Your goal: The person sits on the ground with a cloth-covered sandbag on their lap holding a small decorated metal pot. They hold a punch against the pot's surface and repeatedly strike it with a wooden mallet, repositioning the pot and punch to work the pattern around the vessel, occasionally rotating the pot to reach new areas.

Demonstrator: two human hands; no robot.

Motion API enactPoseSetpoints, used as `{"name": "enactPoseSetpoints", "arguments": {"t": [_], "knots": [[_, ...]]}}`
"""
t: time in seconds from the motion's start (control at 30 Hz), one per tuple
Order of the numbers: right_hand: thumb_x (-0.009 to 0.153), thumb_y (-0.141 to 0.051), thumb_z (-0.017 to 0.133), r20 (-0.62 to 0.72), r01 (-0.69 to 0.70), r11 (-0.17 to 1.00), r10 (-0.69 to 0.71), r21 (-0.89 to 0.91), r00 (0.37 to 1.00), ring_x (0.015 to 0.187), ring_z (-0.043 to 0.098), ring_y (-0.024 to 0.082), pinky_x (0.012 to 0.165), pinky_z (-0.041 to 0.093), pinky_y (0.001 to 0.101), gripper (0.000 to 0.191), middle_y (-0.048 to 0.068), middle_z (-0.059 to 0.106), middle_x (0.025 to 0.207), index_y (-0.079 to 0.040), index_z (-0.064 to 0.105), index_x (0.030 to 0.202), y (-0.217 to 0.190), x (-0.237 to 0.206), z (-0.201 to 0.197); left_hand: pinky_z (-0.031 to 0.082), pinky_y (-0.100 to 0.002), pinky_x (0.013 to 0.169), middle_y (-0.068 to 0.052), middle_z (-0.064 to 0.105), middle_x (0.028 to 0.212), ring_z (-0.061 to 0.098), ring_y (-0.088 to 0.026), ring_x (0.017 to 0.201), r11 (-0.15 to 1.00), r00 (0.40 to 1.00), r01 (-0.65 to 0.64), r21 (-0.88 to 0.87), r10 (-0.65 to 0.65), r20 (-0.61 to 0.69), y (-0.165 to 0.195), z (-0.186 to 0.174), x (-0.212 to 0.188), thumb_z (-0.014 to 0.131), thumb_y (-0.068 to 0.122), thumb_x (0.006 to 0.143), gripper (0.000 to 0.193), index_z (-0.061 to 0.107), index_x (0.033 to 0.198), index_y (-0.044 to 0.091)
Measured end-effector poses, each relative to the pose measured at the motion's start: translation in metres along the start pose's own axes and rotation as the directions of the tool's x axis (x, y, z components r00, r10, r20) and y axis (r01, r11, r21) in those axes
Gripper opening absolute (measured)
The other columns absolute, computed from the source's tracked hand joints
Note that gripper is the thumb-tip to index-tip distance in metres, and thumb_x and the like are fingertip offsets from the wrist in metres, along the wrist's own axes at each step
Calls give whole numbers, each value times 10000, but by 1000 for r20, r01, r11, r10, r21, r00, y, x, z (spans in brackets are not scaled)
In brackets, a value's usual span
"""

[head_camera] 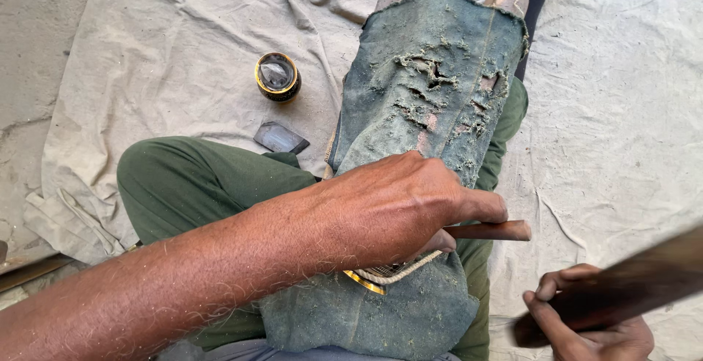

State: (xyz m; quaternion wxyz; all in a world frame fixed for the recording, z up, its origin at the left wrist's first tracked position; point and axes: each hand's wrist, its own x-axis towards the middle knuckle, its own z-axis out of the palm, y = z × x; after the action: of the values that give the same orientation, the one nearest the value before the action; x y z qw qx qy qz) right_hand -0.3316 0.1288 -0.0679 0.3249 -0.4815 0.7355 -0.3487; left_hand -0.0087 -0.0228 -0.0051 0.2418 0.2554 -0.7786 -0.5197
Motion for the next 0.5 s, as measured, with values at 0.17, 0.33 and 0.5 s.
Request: {"name": "enactPoseSetpoints", "arguments": {"t": [0.17,0.33,0.5], "knots": [[729,161,788,13,-83,962,89,-261,996,914,708,194,916,563,344,349,159,736,913,75,685,1052,-10,9,-6,535,-493,605,-115,713,728,736,-343,722,991,1000,11,131,-14,23,0,-1,-2,822,144,790,386,612,1110,107],[753,151,768,16,-57,970,63,-236,998,901,706,189,902,579,360,324,149,723,902,69,686,1056,-21,13,-7,530,-502,604,-126,707,717,723,-361,719,991,999,13,131,-18,34,2,-4,-3,829,162,796,403,612,1133,123],[753,160,751,13,-38,984,41,-172,999,935,700,178,906,579,347,376,130,712,943,42,670,1101,-23,16,-7,539,-486,614,-117,718,733,735,-350,734,996,1000,4,84,-4,-2,1,-5,-6,822,165,796,404,614,1141,132]]}}
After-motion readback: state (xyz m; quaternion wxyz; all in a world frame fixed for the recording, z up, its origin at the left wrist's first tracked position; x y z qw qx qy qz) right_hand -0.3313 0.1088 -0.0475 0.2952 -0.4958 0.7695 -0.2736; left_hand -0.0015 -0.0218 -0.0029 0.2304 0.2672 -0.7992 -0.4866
